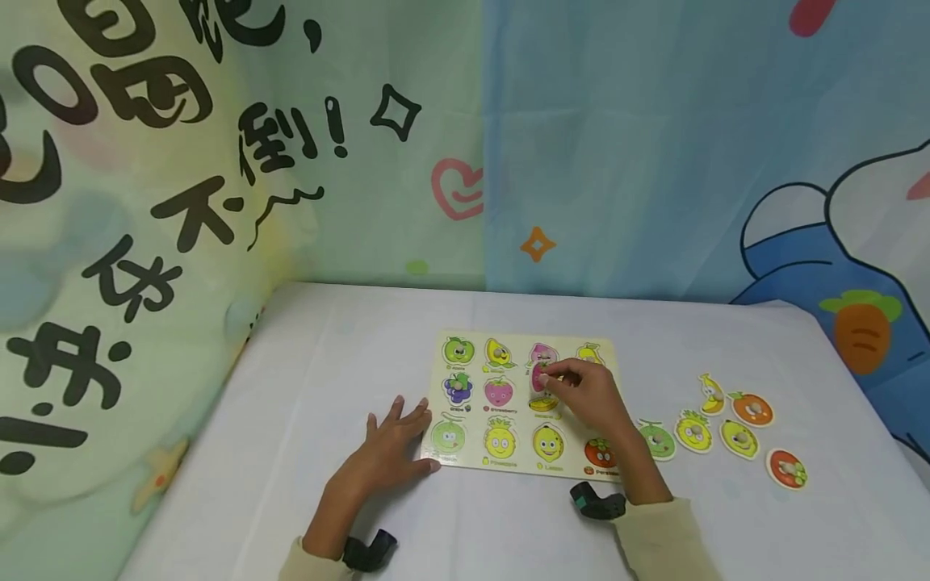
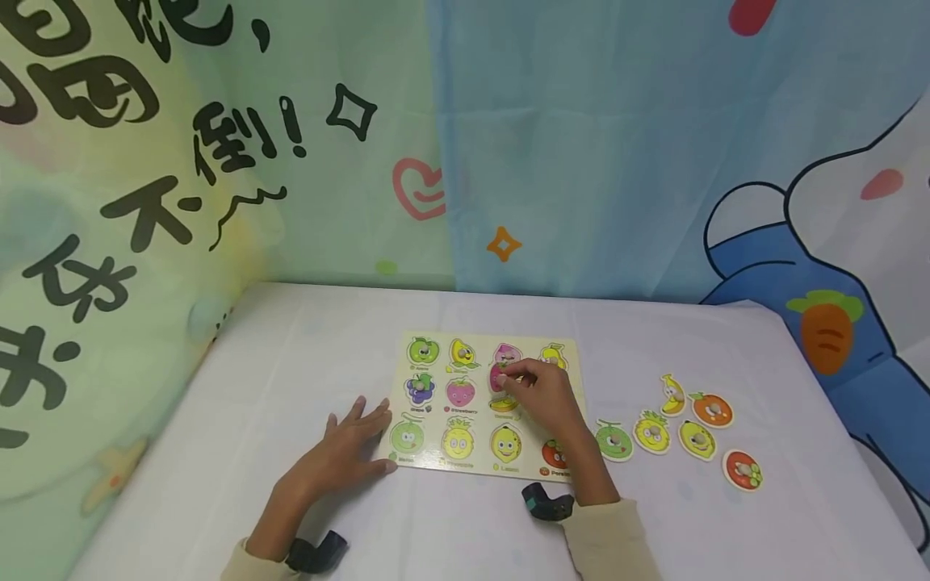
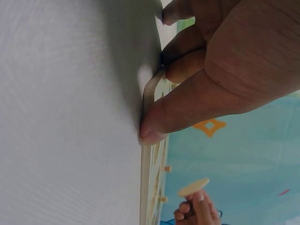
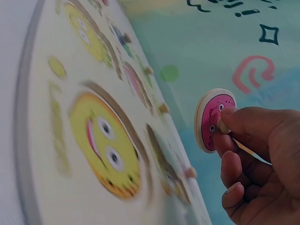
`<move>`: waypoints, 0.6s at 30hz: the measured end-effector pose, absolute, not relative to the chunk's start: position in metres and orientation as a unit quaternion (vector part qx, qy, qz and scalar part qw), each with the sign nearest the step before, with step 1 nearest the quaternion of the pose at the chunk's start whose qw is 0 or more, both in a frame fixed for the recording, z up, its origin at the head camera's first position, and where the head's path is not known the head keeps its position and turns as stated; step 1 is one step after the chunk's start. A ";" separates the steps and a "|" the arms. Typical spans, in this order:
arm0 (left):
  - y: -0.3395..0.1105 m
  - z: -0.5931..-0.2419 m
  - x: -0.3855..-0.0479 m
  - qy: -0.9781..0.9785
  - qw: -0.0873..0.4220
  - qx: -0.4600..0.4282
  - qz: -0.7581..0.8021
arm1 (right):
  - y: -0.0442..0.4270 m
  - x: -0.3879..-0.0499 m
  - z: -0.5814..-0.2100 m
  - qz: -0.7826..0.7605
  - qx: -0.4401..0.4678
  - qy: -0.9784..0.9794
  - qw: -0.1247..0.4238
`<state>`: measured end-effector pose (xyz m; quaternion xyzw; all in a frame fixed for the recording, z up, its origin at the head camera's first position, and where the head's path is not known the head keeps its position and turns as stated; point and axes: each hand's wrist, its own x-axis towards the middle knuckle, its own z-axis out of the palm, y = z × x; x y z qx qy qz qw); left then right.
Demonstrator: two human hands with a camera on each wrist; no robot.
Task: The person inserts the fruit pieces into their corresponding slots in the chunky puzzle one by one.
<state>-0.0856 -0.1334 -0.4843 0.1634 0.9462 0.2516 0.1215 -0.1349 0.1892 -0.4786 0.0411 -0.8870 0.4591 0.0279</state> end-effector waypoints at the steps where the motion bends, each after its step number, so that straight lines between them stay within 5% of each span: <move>1: -0.133 -0.485 -0.085 0.946 0.120 0.163 0.252 | 0.186 -0.135 -0.479 0.459 0.044 -0.887 0.025; 18: -0.135 -0.486 -0.085 0.945 0.119 0.168 0.253 | 0.148 -0.142 -0.487 0.475 0.057 -0.878 -0.015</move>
